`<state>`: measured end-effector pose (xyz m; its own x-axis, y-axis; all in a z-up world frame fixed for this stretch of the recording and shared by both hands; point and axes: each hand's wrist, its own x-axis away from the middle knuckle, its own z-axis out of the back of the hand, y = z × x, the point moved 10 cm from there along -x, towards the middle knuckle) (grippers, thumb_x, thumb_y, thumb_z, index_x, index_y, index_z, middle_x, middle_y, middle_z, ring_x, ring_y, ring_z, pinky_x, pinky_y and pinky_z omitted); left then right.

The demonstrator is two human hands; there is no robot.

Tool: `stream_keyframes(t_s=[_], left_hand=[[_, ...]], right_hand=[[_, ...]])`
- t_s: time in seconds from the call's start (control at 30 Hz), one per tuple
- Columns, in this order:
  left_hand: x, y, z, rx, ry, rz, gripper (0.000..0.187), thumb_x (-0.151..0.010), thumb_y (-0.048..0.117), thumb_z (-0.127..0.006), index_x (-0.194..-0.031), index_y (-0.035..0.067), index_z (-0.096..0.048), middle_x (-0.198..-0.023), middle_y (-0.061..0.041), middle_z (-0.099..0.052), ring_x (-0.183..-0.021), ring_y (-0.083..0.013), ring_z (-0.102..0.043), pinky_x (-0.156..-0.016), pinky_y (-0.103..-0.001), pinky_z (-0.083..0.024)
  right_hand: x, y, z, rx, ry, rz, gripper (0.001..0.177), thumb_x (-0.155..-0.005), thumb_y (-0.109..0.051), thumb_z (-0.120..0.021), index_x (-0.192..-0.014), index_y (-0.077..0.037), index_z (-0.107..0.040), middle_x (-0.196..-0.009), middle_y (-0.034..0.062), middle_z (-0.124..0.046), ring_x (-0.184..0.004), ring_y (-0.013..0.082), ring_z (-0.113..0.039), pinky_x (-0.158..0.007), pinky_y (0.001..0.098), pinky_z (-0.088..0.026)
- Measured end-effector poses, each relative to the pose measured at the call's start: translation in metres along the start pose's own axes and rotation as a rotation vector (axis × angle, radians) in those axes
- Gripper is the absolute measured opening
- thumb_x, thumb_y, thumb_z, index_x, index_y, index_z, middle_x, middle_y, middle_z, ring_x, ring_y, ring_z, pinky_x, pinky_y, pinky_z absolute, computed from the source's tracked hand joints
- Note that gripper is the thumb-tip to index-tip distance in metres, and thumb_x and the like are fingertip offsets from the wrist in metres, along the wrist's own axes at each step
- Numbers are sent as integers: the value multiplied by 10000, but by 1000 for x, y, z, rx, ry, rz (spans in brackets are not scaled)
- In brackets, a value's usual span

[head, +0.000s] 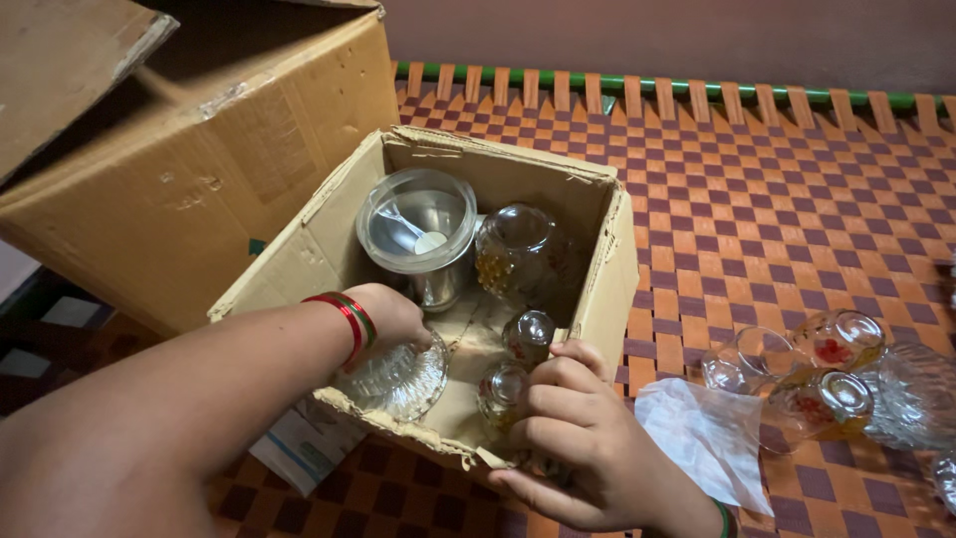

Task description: The person packs various glass items, including small glasses, a metal container, and a decorative bowl, into a cardboard box. They place the items carefully, add newspaper for cushioning, and close the box flaps.

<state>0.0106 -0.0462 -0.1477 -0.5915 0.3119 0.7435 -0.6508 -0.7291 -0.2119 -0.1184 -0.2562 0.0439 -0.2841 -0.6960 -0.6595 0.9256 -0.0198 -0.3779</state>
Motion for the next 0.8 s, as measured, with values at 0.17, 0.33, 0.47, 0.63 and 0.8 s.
stream_keyframes(t_s=[0.17,0.33,0.47,0.63,0.8], left_hand=[[6,3,2,-20,-73,34,1064,-490,40,-965,-1422,347,-551,-1241,-40,-699,-1161,-299,-673,-922,-448,-556],[15,-2,5,49,-137,107,1075,-510,27,-961,-1439,352,-527,-1274,-52,-681,-1190,-309,-657,-966,-437,-549],[-7,-17,-5,154,-60,125,879,-560,90,-916,-1370,275,-631,-1259,-52,-715,-1164,-311,-686,-967,-440,-546],[-3,-35,-11,153,-110,211,936,-505,108,-984,-1377,194,-653,-1301,-82,-704,-1231,-302,-646,-1030,-412,-522],[10,-41,-10,201,-146,335,1070,-543,216,-1016,-1496,210,-530,-1450,-64,-606,-1353,-292,-561,-1131,-399,-448]], right_hand=[[0,0,0,2,9,10,262,-850,-273,-839,-856,-79,-662,-881,46,-593,-1005,264,-592,-1087,500,-390],[-1,-1,2,-9,16,17,267,-852,-272,-842,-872,-75,-662,-897,48,-603,-1008,263,-591,-1087,496,-385],[0,-1,1,3,1,10,256,-852,-268,-841,-866,-84,-663,-886,47,-593,-1009,263,-592,-1090,501,-377],[0,-1,-1,13,-9,-5,301,-840,-277,-843,-809,-87,-611,-879,57,-585,-1016,272,-595,-1082,503,-376],[-1,-1,0,7,0,-7,287,-844,-277,-841,-835,-80,-632,-892,63,-591,-1031,278,-596,-1096,496,-373]])
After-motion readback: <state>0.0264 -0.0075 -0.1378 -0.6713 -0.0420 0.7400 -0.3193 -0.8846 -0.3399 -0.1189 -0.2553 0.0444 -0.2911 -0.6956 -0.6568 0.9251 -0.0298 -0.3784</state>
